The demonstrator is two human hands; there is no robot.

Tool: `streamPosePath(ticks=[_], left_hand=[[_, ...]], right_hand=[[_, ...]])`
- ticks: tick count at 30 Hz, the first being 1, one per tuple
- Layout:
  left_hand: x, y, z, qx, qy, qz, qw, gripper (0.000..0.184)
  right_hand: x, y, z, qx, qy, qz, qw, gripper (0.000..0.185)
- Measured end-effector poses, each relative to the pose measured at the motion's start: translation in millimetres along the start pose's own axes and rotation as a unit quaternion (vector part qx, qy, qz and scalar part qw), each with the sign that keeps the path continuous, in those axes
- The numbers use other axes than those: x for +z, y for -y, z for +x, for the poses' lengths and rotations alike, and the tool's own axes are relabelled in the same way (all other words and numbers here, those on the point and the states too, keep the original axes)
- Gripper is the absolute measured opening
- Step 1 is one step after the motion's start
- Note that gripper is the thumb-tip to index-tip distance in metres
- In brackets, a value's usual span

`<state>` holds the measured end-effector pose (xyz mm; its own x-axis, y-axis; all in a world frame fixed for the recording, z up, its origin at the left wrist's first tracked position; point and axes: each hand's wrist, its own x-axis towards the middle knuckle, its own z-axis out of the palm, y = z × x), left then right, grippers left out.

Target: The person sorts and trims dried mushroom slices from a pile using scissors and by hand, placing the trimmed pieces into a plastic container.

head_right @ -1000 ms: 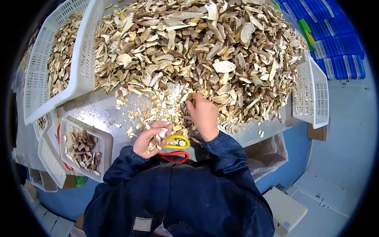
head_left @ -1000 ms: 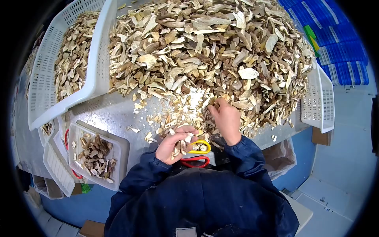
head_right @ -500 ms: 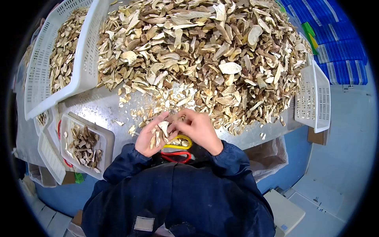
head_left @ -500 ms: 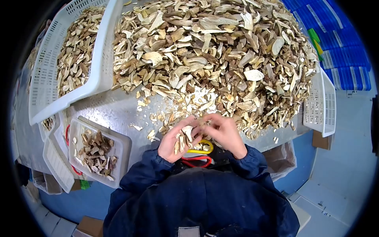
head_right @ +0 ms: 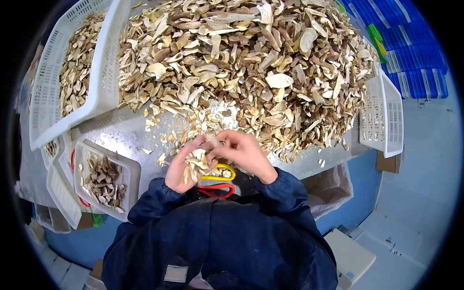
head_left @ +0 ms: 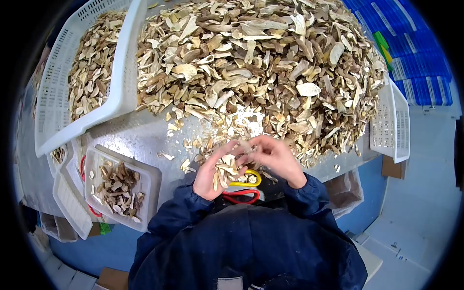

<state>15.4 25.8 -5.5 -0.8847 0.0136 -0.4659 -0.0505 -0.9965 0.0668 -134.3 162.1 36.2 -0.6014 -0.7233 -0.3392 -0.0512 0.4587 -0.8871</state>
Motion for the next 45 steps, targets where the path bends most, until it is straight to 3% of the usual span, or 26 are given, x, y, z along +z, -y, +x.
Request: streamPosePath(ticks=[1, 2, 5, 8, 12, 15, 16, 17, 19, 23, 27, 28, 30, 31, 34, 37, 40, 43, 45], left_hand=[[-1.4, 0.5, 0.4, -0.003, 0.005, -0.002, 1.0, 0.043], [-4.1, 1.9, 1.1, -0.006, 0.01, -0.005, 1.0, 0.043], [-6.6, 1.4, -0.3, -0.01, 0.003, 0.022, 1.0, 0.043], [-17.4, 1.5, -3.6, -0.002, 0.027, 0.022, 0.999, 0.043], [-9.9, 0.9, -3.3, 0.013, -0.015, -0.005, 1.0, 0.042], [1.0, -0.8, -5.6, 0.021, -0.044, -0.012, 0.999, 0.041], [2.6, -0.3, -6.3, 0.021, -0.046, -0.013, 0.999, 0.04], [-1.2, 0.6, -5.6, 0.005, -0.023, -0.029, 0.999, 0.04], [-16.8, 2.4, -1.3, -0.02, 0.025, -0.062, 0.998, 0.04], [-23.6, 1.0, -5.1, -0.076, 0.049, -0.129, 0.988, 0.036], [-26.0, -1.5, -5.5, -0.057, 0.058, -0.103, 0.991, 0.042], [-14.3, -3.4, -6.2, -0.047, 0.015, -0.092, 0.995, 0.042], [8.1, -3.9, -10.2, -0.03, -0.075, -0.066, 0.995, 0.042], [6.9, -3.7, -10.0, -0.03, -0.07, -0.063, 0.995, 0.041], [-6.6, -0.6, -7.2, -0.039, -0.035, -0.073, 0.996, 0.039], [-25.0, 0.8, -6.7, -0.053, 0.022, -0.11, 0.992, 0.038], [-21.7, -0.7, -12.8, -0.057, 0.009, -0.138, 0.989, 0.036], [-20.4, -3.0, -17.0, -0.033, 0.013, -0.127, 0.991, 0.036], [-22.9, -5.3, -16.1, -0.032, 0.01, -0.128, 0.991, 0.035]], right_hand=[[1.9, 5.4, -3.1, 0.001, 0.058, 0.025, 0.998, 0.023], [6.1, 5.9, 0.7, 0.024, -0.004, -0.029, 0.999, 0.022], [15.9, -25.8, 22.7, -0.053, -0.164, -0.25, 0.953, 0.02], [28.6, -29.9, 28.5, -0.069, -0.196, -0.382, 0.901, 0.021], [25.2, -18.8, 23.5, -0.044, -0.177, -0.272, 0.945, 0.021], [16.3, 12.5, 0.0, -0.014, 0.028, -0.028, 0.999, 0.02], [12.5, 30.3, 0.8, -0.016, 0.015, -0.11, 0.994, 0.018], [11.1, 20.5, 9.1, -0.093, -0.062, -0.211, 0.971, 0.016], [9.0, -4.4, 33.1, -0.139, -0.195, -0.386, 0.891, 0.019], [9.3, -31.5, 58.1, -0.104, -0.158, -0.499, 0.846, 0.013], [3.8, -15.5, 53.2, -0.102, -0.128, -0.396, 0.903, 0.011], [4.0, 0.3, 44.5, -0.105, -0.113, -0.316, 0.936, 0.013], [4.5, 36.2, 19.8, -0.061, 0.032, -0.194, 0.979, 0.017], [3.7, 45.9, 12.6, -0.031, 0.119, -0.133, 0.983, 0.017], [12.3, 25.9, 27.2, -0.065, 0.032, -0.134, 0.988, 0.02], [23.8, -9.9, 60.1, -0.112, -0.094, -0.289, 0.946, 0.019], [41.4, -10.8, 66.3, -0.125, -0.134, -0.391, 0.902, 0.017], [46.3, -14.4, 64.9, -0.129, -0.113, -0.394, 0.903, 0.015], [39.3, -14.7, 59.5, -0.106, -0.086, -0.326, 0.935, 0.013]])
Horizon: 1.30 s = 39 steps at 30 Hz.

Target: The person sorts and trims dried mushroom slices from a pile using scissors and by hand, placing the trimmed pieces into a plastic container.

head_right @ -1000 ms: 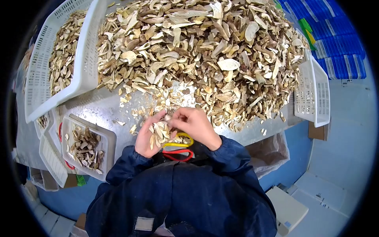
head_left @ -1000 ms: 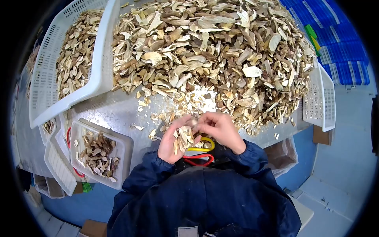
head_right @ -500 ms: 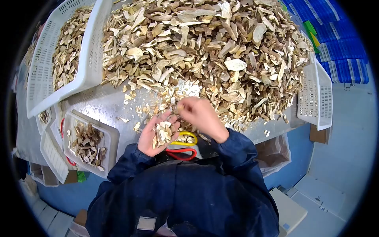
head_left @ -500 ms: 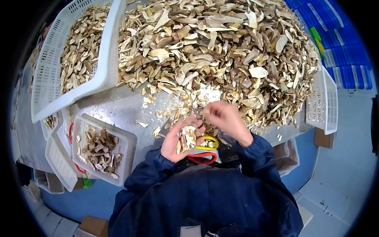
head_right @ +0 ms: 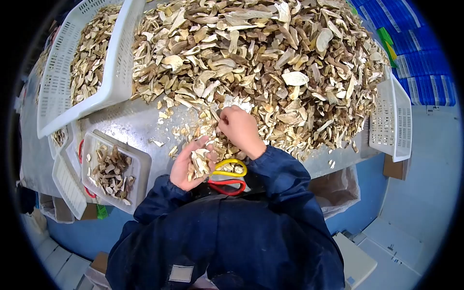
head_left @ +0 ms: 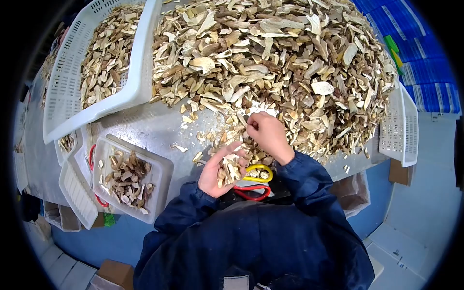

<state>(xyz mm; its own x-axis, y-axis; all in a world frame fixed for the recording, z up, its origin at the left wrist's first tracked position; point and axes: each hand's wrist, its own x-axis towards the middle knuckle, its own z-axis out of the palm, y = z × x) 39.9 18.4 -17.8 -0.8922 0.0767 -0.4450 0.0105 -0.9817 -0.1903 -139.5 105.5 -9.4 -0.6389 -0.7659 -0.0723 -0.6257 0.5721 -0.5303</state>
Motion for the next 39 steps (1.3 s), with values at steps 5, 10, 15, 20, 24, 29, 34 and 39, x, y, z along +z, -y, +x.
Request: streamPosePath(ticks=[5, 10, 15, 20, 24, 29, 34, 39], left_hand=[[-1.7, -3.2, 2.5, 0.016, -0.014, 0.025, 0.999, 0.035], [2.3, -0.2, 6.8, 0.03, -0.03, 0.066, 0.997, 0.034], [0.9, 3.5, 4.3, 0.04, 0.001, 0.153, 0.987, 0.03], [-11.6, -3.0, -5.6, 0.053, -0.032, 0.19, 0.98, 0.022], [0.2, -6.0, -17.5, 0.042, -0.051, 0.198, 0.978, 0.021], [-7.1, -6.5, -33.9, 0.006, -0.051, 0.21, 0.976, 0.027], [-14.9, -7.4, -49.5, 0.003, -0.06, 0.19, 0.98, 0.03], [-34.5, -0.3, -49.9, -0.021, -0.035, 0.159, 0.986, 0.031]], right_hand=[[-18.3, -21.1, -18.0, 0.111, 0.111, 0.319, 0.935, 0.012], [-48.7, 16.2, -41.8, 0.134, 0.193, 0.442, 0.866, 0.01], [-36.5, 40.9, -55.4, 0.013, 0.103, 0.283, 0.953, 0.011], [-36.2, 32.4, -38.9, -0.051, 0.088, 0.166, 0.981, 0.01], [-6.3, 16.0, 3.8, -0.107, -0.054, -0.001, 0.993, 0.012], [26.2, 17.8, 19.5, -0.105, -0.026, -0.092, 0.99, 0.011], [8.7, 20.7, 20.4, -0.094, 0.007, 0.04, 0.995, 0.013], [21.5, 26.4, 23.7, -0.122, 0.059, -0.018, 0.991, 0.015]])
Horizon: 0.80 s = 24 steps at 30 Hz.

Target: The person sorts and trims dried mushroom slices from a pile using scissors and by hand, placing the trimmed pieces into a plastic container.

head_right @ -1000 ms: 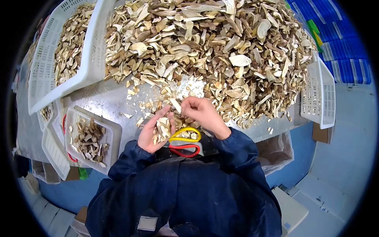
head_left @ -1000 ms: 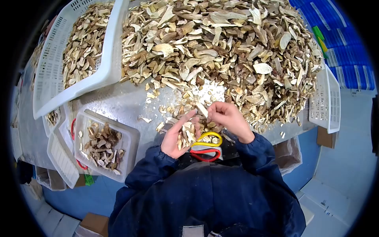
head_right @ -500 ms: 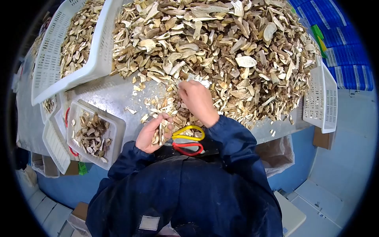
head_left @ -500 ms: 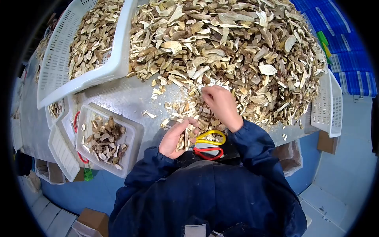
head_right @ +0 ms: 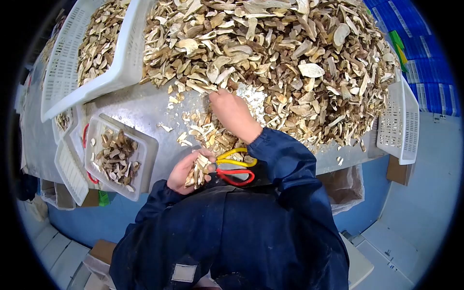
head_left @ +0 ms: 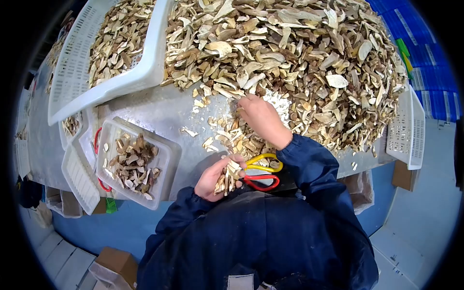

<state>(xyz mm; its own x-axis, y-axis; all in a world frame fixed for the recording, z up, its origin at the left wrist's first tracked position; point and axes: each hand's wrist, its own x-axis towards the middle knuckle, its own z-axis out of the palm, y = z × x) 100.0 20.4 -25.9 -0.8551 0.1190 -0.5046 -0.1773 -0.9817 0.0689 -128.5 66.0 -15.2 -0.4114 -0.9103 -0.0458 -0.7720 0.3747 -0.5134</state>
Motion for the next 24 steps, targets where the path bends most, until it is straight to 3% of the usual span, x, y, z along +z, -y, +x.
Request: streamPosePath(ticks=[2, 5, 6, 9, 10, 11, 13, 14, 17, 19, 24], left_hand=[[-2.3, 3.6, 0.1, -0.01, 0.022, -0.022, 0.999, 0.032], [15.3, -0.4, -1.9, -0.029, -0.03, -0.011, 0.999, 0.035], [6.0, 4.1, 2.4, -0.028, 0.006, -0.01, 1.0, 0.039], [12.4, 9.4, 8.3, -0.084, -0.012, -0.027, 0.996, 0.041], [7.6, 11.0, 10.7, -0.071, 0.065, -0.023, 0.995, 0.043], [5.7, 12.4, 12.8, -0.087, 0.061, 0.003, 0.994, 0.042], [20.5, 7.4, 13.3, -0.115, 0.053, 0.056, 0.99, 0.041], [37.5, 5.5, 8.9, -0.112, 0.004, 0.087, 0.99, 0.038], [32.4, 7.1, 13.3, -0.138, 0.041, 0.251, 0.957, 0.034], [34.0, 9.0, 15.0, -0.158, 0.066, 0.329, 0.929, 0.031], [33.9, 18.3, 18.2, -0.149, 0.086, 0.329, 0.928, 0.028]], right_hand=[[6.8, -4.8, 5.0, -0.002, 0.012, -0.026, 1.0, 0.017], [-17.6, 2.1, -8.6, -0.027, -0.026, 0.14, 0.989, 0.017], [-40.1, 22.0, -20.6, 0.033, 0.041, 0.195, 0.979, 0.018], [-64.6, 51.8, -66.4, -0.039, 0.117, 0.244, 0.962, 0.019], [-71.4, 59.1, -77.0, -0.038, 0.152, 0.245, 0.957, 0.021], [-76.1, 61.8, -84.1, -0.036, 0.185, 0.246, 0.951, 0.022], [-70.1, 49.9, -92.0, -0.008, 0.124, 0.206, 0.971, 0.024], [-66.3, 44.7, -95.3, 0.004, 0.093, 0.185, 0.978, 0.025], [-58.4, 42.7, -101.1, -0.034, 0.088, 0.179, 0.979, 0.024], [-57.8, 43.2, -103.6, -0.038, 0.156, 0.192, 0.968, 0.016], [-60.0, 32.4, -109.1, -0.069, 0.219, 0.174, 0.958, 0.01]])
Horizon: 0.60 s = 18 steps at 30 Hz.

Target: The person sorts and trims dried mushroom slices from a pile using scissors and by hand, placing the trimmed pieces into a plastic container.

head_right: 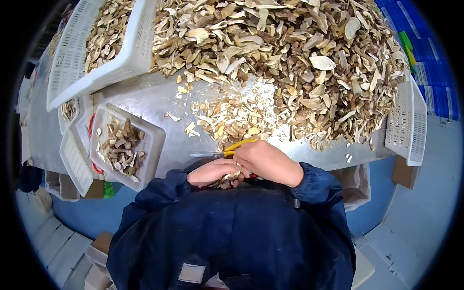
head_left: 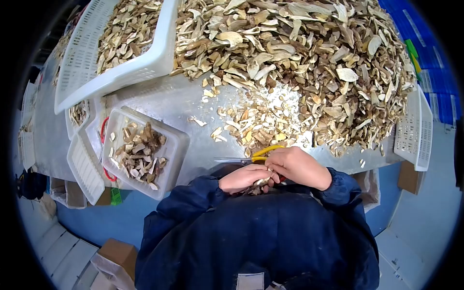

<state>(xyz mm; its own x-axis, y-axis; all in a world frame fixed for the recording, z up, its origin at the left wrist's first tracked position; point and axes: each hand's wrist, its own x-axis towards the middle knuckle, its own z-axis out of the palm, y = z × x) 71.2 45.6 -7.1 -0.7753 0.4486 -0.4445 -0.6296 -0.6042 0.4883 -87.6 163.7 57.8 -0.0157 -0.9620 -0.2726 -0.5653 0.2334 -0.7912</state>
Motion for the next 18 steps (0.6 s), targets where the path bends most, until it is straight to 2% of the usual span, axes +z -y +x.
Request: streamPosePath(ticks=[2, 5, 6, 7, 8, 9, 10, 11, 12, 13, 14, 16, 17, 18], left_hand=[[-2.4, 0.8, 0.8, 0.018, -0.004, 0.02, 1.0, 0.028], [-0.6, -10.0, -6.1, 0.038, -0.05, -0.001, 0.998, 0.028], [-4.7, -12.9, -12.9, 0.054, -0.064, -0.033, 0.996, 0.029], [-7.8, -17.5, -22.8, 0.07, -0.076, -0.065, 0.993, 0.03], [-10.6, -23.5, -41.6, 0.167, -0.12, 0.052, 0.977, 0.031], [-16.3, -29.2, -64.5, 0.259, -0.159, 0.168, 0.938, 0.033], [-31.1, -29.3, -86.1, 0.244, -0.192, -0.025, 0.95, 0.036], [-6.5, -50.0, -116.0, 0.208, -0.412, 0.022, 0.887, 0.034], [-21.1, -39.2, -129.1, 0.314, -0.5, 0.086, 0.802, 0.034], [-30.4, -37.3, -147.2, 0.336, -0.564, 0.142, 0.741, 0.031], [-45.0, -31.7, -162.1, 0.369, -0.586, 0.188, 0.697, 0.026], [-67.6, -31.4, -187.9, 0.262, -0.643, 0.35, 0.629, 0.024], [-73.0, -31.1, -192.6, 0.186, -0.668, 0.435, 0.574, 0.025], [-70.0, -33.4, -191.6, 0.168, -0.672, 0.511, 0.509, 0.027]], right_hand=[[-2.2, -3.7, 0.0, -0.021, -0.002, -0.002, 1.0, 0.011], [-5.8, -10.0, 6.6, 0.017, -0.073, 0.064, 0.995, 0.014], [-8.5, -13.4, 10.9, 0.109, -0.084, 0.146, 0.98, 0.014], [-9.9, -20.8, 14.4, 0.134, -0.133, 0.11, 0.976, 0.013], [-14.3, -26.4, 16.7, 0.12, -0.179, 0.053, 0.975, 0.013], [-18.6, -32.8, 17.3, 0.107, -0.223, -0.004, 0.969, 0.013], [-17.8, -43.6, 16.5, 0.114, -0.258, 0.023, 0.959, 0.014], [-24.3, -42.8, 15.5, 0.116, -0.258, 0.004, 0.959, 0.014], [-25.9, -45.3, 14.1, 0.116, -0.258, 0.0, 0.959, 0.015], [-26.4, -47.0, 12.7, 0.115, -0.258, -0.004, 0.959, 0.015], [-23.9, -49.7, 11.6, 0.112, -0.252, -0.008, 0.961, 0.016], [-13.4, -57.1, 13.0, 0.104, -0.24, -0.016, 0.965, 0.016], [-7.5, -58.2, 14.8, 0.097, -0.241, -0.032, 0.965, 0.015], [-0.7, -57.0, 17.0, 0.091, -0.243, -0.049, 0.965, 0.015]])
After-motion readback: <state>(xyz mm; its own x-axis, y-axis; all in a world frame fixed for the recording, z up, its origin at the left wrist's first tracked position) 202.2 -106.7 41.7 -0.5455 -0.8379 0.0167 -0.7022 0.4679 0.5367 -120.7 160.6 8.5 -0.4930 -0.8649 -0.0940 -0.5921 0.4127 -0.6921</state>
